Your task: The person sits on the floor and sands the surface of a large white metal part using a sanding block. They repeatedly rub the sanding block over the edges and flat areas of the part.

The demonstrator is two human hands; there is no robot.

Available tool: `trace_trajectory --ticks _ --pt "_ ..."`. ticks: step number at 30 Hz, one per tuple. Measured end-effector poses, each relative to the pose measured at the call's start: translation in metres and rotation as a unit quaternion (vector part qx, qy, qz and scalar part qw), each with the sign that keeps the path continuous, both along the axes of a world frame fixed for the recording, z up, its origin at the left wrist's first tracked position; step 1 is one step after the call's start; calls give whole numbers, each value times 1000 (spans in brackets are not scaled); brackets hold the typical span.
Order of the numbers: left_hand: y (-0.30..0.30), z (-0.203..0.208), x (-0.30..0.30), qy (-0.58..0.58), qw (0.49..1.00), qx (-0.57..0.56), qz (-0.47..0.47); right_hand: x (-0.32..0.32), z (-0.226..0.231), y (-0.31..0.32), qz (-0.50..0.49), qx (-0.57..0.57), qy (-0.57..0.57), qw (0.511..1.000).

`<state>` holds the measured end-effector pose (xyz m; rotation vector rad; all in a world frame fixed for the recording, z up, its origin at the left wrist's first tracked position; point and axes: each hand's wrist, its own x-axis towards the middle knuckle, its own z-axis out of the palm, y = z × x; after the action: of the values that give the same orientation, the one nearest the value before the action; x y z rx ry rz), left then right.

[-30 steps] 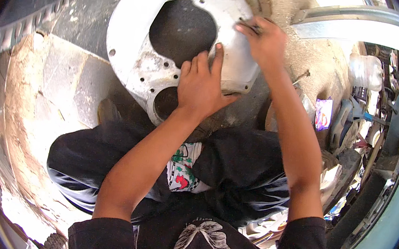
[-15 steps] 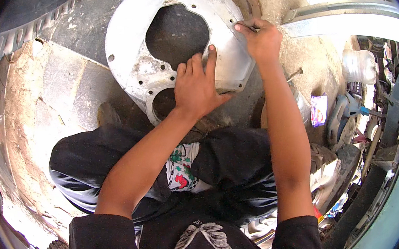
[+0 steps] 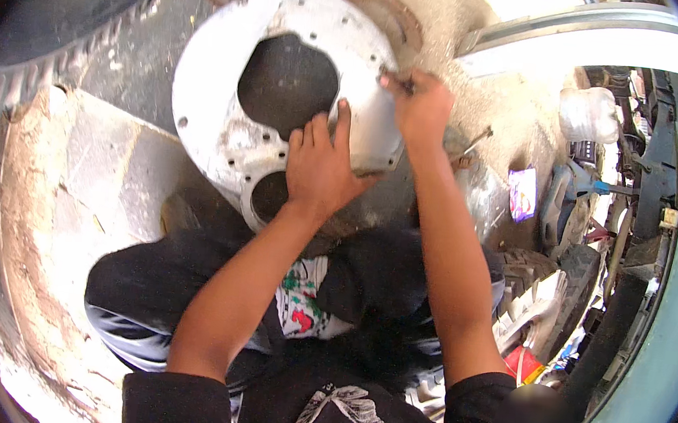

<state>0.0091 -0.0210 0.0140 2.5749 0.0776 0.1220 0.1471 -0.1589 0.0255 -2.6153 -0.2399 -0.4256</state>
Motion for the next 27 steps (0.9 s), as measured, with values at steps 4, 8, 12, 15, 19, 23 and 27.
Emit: trace_trajectory --ticks 4,8,12,15,19,23,27 --pt "-8 -9 -2 -66 997 45 6 6 14 9 -31 54 24 998" --pt "-17 -11 -1 -5 1000 -4 -10 13 -31 -12 -16 -55 3 998" --pt "-7 0 2 -74 997 -4 35 -43 52 -8 139 -11 107 984" --pt "-8 -22 -7 -160 984 -36 66 -95 53 -35 147 107 126 975" --pt "-2 -9 -5 -65 936 -346 -10 -127 25 -45 99 226 204 947" --pt "25 25 -7 -88 936 -333 -73 -113 17 -27 137 305 266 904" --pt "79 42 -6 68 899 -414 -122 -105 9 -12 232 402 309 830"
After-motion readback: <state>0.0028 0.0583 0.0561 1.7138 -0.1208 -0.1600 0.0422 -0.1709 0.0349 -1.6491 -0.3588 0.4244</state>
